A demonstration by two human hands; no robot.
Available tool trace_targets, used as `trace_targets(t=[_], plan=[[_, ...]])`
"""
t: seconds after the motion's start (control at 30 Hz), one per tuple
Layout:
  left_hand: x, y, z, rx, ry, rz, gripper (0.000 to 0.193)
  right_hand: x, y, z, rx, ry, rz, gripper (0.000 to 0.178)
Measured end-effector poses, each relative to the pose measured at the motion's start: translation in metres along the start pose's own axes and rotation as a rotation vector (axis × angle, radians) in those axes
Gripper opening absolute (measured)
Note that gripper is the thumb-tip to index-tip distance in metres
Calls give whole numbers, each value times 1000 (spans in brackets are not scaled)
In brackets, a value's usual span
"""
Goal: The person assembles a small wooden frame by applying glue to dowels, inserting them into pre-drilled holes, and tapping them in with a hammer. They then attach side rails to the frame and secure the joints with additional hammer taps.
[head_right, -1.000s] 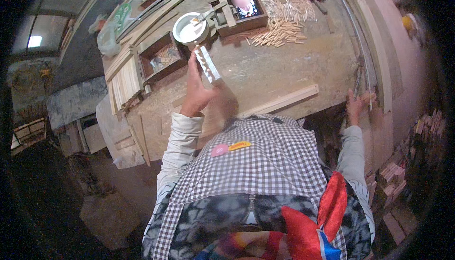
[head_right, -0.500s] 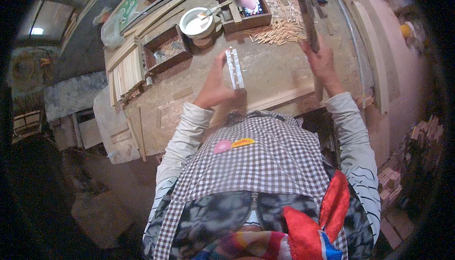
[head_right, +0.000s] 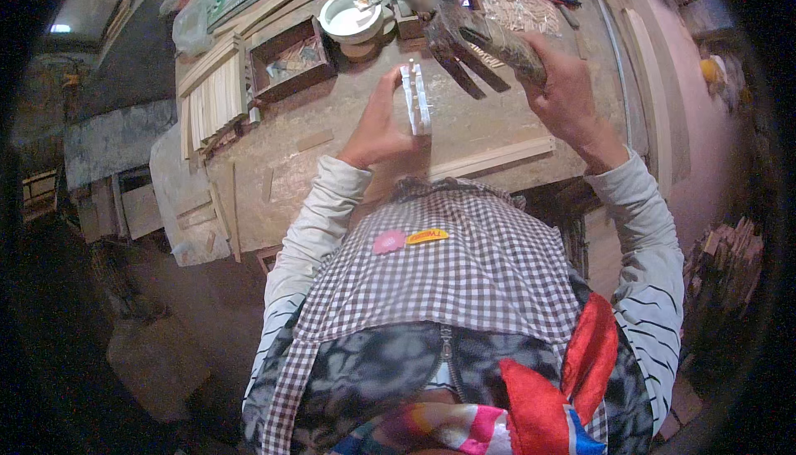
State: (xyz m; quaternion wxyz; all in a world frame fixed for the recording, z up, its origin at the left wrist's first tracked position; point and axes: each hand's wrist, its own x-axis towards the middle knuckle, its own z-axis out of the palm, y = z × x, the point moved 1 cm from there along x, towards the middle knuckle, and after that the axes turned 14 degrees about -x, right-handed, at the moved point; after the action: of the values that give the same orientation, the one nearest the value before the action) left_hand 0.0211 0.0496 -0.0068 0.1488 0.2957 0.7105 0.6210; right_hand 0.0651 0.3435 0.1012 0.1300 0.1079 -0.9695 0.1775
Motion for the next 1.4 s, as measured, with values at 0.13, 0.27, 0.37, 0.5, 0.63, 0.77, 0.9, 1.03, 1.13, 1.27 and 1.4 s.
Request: trace_targets(t=[0.13,0.27,0.37,0.5,0.63,0.77,0.9,1.03,1.13,1.27,1.4], plan=[[4,-5,1,3,-18,26,108,0,0,8,-365,-344,-58,43],[0,-8,2,31,12,30,106,-6,1,-1,-143,-139,-11,49],[-2,-10,5,38,36,13,104,-20,-1,-3,111,-26,83,50],[1,-13,5,45,50,39,103,-31,0,10,-484,-329,-116,51],[3,-16,4,76,44,41,102,-31,5,8,-267,-120,-101,43],[4,-15,4,82,59,22,102,-24,2,12,48,72,-10,38],[7,-11,3,33,43,41,104,-13,3,23,-380,-386,-23,46],[3,-10,4,44,33,40,105,-18,5,10,-193,-155,-51,51],[1,-12,4,73,51,59,105,-27,2,4,1,59,-36,52],[2,-15,4,36,41,33,108,-29,-4,7,-217,-45,-173,54],[8,-20,5,19,47,75,115,-28,-4,4,-382,-221,-120,49]])
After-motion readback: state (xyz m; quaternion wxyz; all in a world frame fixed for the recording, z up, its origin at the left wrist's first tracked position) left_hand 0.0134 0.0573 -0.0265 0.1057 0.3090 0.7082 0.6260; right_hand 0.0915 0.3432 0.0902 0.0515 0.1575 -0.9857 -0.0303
